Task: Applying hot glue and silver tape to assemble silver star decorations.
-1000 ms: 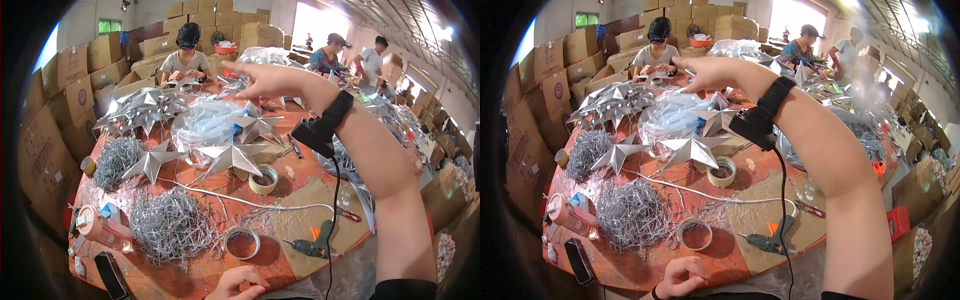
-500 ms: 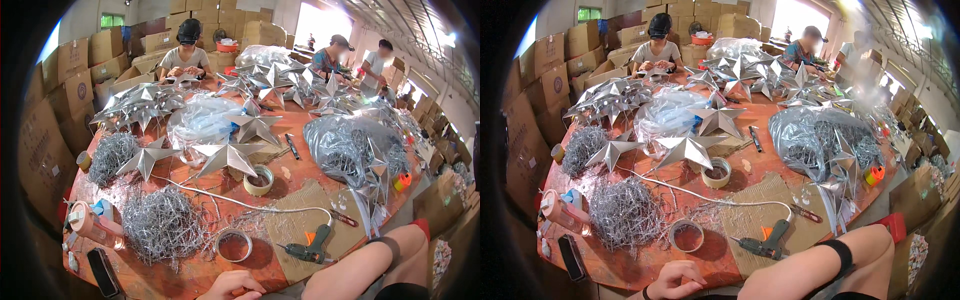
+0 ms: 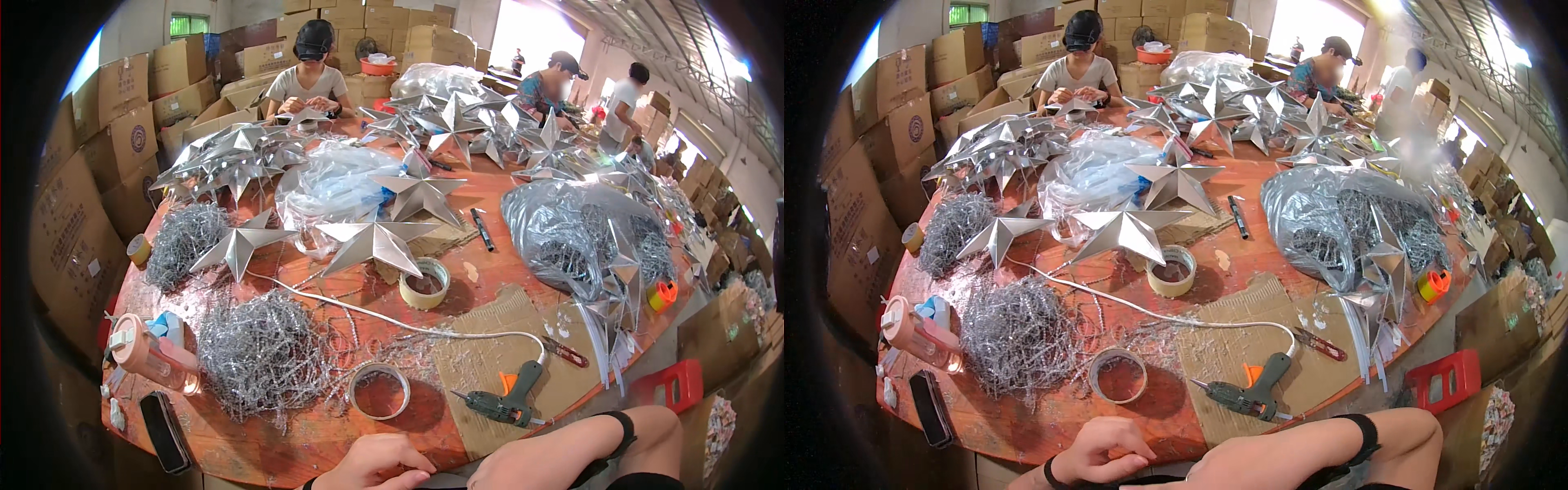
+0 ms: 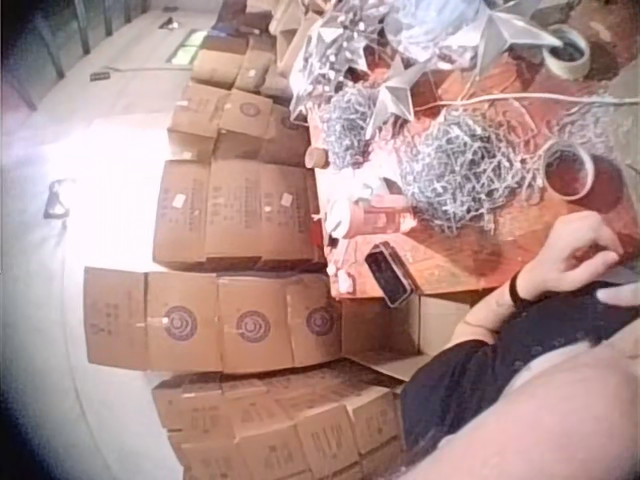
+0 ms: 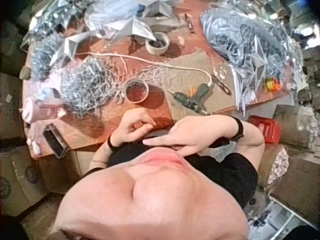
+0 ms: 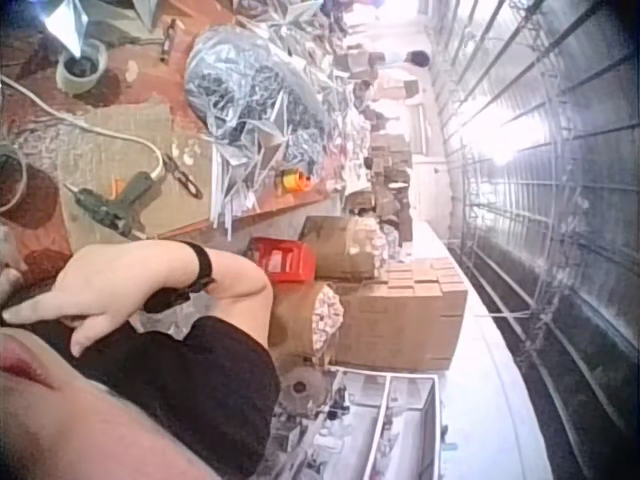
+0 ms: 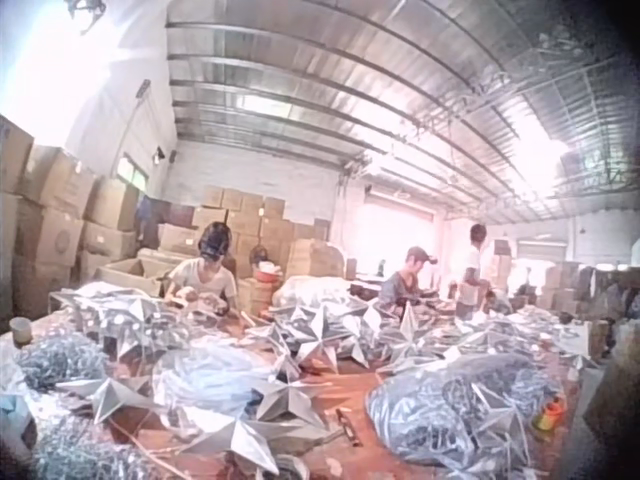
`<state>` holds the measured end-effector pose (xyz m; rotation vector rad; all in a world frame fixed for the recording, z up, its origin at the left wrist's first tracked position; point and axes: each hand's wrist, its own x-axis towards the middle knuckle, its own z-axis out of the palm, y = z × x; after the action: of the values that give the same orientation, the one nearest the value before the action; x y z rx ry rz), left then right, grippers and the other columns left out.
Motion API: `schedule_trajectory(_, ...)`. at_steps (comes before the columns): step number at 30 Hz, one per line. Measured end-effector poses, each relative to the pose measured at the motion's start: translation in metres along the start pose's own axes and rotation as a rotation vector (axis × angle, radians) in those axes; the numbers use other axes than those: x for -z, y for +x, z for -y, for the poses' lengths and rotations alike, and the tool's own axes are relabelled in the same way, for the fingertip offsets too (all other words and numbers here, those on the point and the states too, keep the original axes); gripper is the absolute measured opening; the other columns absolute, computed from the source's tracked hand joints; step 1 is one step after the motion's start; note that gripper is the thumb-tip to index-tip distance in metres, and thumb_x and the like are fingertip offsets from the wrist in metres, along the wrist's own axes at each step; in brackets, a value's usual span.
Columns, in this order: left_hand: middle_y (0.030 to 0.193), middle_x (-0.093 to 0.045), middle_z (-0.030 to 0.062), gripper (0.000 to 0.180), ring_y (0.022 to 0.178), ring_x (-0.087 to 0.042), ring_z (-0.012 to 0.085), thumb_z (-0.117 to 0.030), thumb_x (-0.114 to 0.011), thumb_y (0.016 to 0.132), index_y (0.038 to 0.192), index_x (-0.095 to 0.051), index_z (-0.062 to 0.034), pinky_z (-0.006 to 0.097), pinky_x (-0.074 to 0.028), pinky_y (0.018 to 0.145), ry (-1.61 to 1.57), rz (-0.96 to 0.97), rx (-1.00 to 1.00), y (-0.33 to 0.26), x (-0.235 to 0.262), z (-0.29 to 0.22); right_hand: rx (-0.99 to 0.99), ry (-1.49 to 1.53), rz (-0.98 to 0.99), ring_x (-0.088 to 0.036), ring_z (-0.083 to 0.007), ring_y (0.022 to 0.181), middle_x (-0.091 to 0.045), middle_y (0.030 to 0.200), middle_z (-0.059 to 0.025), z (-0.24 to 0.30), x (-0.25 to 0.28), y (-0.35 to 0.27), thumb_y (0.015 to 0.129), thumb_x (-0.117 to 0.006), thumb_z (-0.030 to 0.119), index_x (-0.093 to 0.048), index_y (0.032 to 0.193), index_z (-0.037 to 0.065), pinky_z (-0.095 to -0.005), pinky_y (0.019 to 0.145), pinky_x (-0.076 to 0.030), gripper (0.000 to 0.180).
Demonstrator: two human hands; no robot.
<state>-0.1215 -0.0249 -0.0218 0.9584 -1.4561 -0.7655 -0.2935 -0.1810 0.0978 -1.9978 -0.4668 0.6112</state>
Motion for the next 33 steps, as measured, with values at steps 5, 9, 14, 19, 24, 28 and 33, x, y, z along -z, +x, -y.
schedule_trajectory(5, 0.076, -0.066, 0.0084, 0.006, 0.065, -0.062, 0.0232, -0.008, -0.069, 0.084, 0.09, -0.068, -0.0058, 0.033, -0.046, 0.058, 0.009, 0.03, 0.024, 0.001, 0.0, 0.003, 0.071, 0.017, -0.105, -0.055, -0.031, 0.061, -0.056, 0.071, -0.014, -0.009, -0.002, -0.004, 0.093, -0.059, 0.029, -0.027, 0.151, 0.01, -0.0372, 0.059, -0.044, 0.069)
schedule_trajectory(9, 0.076, -0.065, 0.0081, 0.008, 0.064, -0.061, 0.0229, -0.008, -0.069, 0.084, 0.091, -0.068, -0.0061, 0.033, -0.045, 0.057, 0.019, 0.018, 0.015, 0.0, 0.001, 0.0, 0.026, 0.015, -0.044, -0.059, -0.0344, 0.068, -0.06, 0.078, -0.0158, -0.015, -0.008, 0.001, 0.093, -0.058, 0.03, -0.03, 0.149, 0.01, -0.0392, 0.063, -0.046, 0.065)
schedule_trajectory(14, 0.076, -0.066, 0.0079, 0.008, 0.064, -0.061, 0.0228, -0.008, -0.069, 0.084, 0.092, -0.068, -0.0059, 0.033, -0.045, 0.057, -0.017, 0.027, 0.003, 0.002, 0.0, 0.001, 0.033, -0.041, -0.049, -0.064, -0.0366, 0.083, -0.066, 0.091, -0.0188, -0.036, -0.022, -0.001, 0.093, -0.057, 0.03, -0.052, 0.128, 0.007, -0.0413, 0.071, -0.051, 0.042)
schedule_trajectory(19, 0.076, -0.066, 0.0079, 0.008, 0.065, -0.062, 0.0229, -0.008, -0.068, 0.085, 0.092, -0.068, -0.0057, 0.032, -0.046, 0.057, -0.014, 0.04, 0.01, 0.002, 0.001, 0.0, -0.063, -0.113, -0.096, -0.065, -0.0357, 0.085, -0.067, 0.093, -0.0189, -0.032, -0.022, -0.005, 0.093, -0.057, 0.028, -0.059, 0.114, 0.005, -0.0408, 0.072, -0.052, 0.031)
schedule_trajectory(24, 0.077, -0.066, 0.008, 0.008, 0.066, -0.062, 0.023, -0.007, -0.068, 0.085, 0.092, -0.068, -0.0056, 0.032, -0.046, 0.058, 0.001, 0.046, 0.027, 0.001, 0.001, -0.001, -0.101, -0.136, -0.056, -0.065, -0.0351, 0.086, -0.067, 0.093, -0.0184, -0.026, -0.022, -0.004, 0.093, -0.057, 0.029, -0.06, 0.112, 0.005, -0.0404, 0.073, -0.052, 0.03)
schedule_trajectory(28, 0.077, -0.066, 0.0081, 0.007, 0.067, -0.062, 0.0231, -0.007, -0.068, 0.085, 0.092, -0.068, -0.0057, 0.033, -0.046, 0.059, -0.003, 0.049, 0.028, 0.002, 0.0, 0.0, -0.082, -0.126, -0.085, -0.065, -0.0349, 0.087, -0.067, 0.094, -0.0185, -0.026, -0.022, -0.004, 0.093, -0.056, 0.028, -0.061, 0.112, 0.005, -0.0404, 0.074, -0.052, 0.03)
schedule_trajectory(33, 0.079, -0.067, 0.0086, 0.007, 0.068, -0.063, 0.023, -0.008, -0.068, 0.085, 0.091, -0.068, -0.0054, 0.032, -0.046, 0.059, -0.005, 0.055, 0.033, 0.001, 0.0, 0.001, -0.058, -0.121, -0.096, -0.065, -0.0348, 0.087, -0.067, 0.094, -0.0187, -0.026, -0.022, -0.004, 0.093, -0.056, 0.027, -0.061, 0.112, 0.004, -0.0402, 0.075, -0.052, 0.03)
